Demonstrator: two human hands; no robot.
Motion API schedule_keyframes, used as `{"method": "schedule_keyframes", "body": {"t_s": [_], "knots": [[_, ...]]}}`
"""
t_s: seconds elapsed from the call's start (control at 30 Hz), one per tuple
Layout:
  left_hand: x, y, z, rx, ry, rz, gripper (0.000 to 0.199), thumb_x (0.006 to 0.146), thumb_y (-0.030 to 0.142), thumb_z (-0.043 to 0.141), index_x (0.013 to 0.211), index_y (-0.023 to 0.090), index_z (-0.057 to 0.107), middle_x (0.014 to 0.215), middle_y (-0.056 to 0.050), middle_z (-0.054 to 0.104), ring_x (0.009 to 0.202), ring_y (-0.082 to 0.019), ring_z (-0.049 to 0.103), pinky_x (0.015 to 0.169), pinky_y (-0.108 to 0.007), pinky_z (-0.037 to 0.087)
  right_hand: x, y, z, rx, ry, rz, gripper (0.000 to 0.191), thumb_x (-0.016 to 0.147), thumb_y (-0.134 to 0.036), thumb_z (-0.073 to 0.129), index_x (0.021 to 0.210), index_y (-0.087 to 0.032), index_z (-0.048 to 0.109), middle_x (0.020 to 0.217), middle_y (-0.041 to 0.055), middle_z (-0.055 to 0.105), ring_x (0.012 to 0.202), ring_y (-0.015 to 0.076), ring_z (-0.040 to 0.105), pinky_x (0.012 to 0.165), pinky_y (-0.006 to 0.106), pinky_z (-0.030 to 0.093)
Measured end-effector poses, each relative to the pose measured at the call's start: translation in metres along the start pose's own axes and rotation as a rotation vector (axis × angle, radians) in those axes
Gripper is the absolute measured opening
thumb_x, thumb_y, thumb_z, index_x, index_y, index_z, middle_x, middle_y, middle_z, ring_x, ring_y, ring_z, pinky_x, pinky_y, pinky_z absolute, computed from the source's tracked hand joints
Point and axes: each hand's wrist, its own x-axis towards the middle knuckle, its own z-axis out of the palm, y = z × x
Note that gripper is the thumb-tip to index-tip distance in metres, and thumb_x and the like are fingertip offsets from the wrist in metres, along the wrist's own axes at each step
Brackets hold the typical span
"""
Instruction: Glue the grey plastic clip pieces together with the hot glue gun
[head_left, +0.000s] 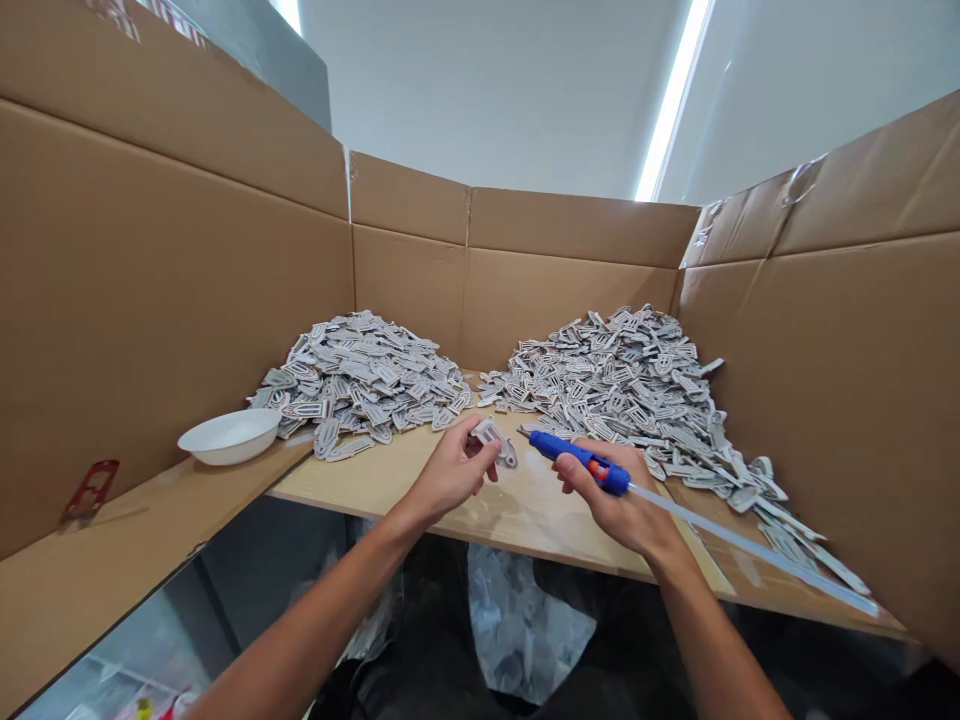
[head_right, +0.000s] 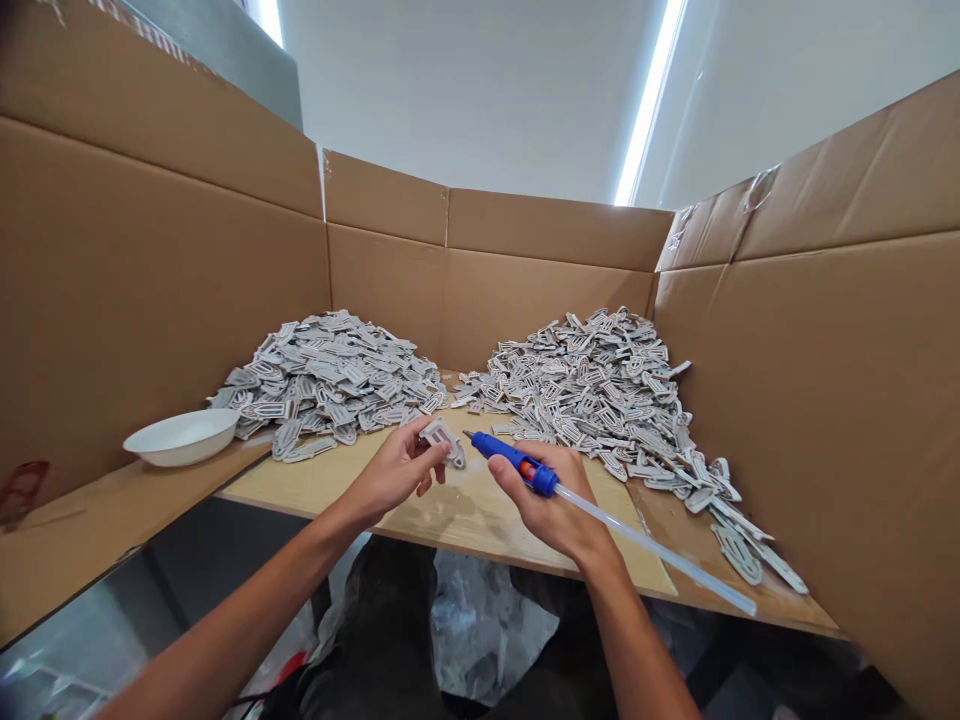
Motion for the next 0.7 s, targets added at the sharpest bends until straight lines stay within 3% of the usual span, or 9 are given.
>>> {"method": "schedule_keyframes", "body": {"t_s": [0.27,0.7], "knots": [[-0.008,0.005,0.003,-0.094,-0.164,-0.017,0.022,0.086,0.036,0.066,0.096,0.022,0.052,0.063,0.007,0.052,0.042,-0.007,0.046,0.041,-0.019,0.033,-0.001,0.002,0.009,0.052,-0.021,0.04,0.053,0.095,-0.06,0.054,0.06,-0.022,0.063,0.056,0.0008,0.057,0.053,0.0142,0.046,0.054,0.03,0.034],[-0.013,0.01,0.006,-0.07,-0.202,-0.042,0.021,0.09,0.038,0.063,0.097,0.023,0.05,0.065,0.006,0.054,0.042,-0.009,0.05,0.042,-0.021,0.03,0.0,-0.002,0.011,0.019,-0.007,0.033,0.05,0.094,-0.054,0.054,0.056,-0.021,0.06,0.052,-0.0003,0.051,0.051,0.0132,0.045,0.054,0.029,0.033]]}}
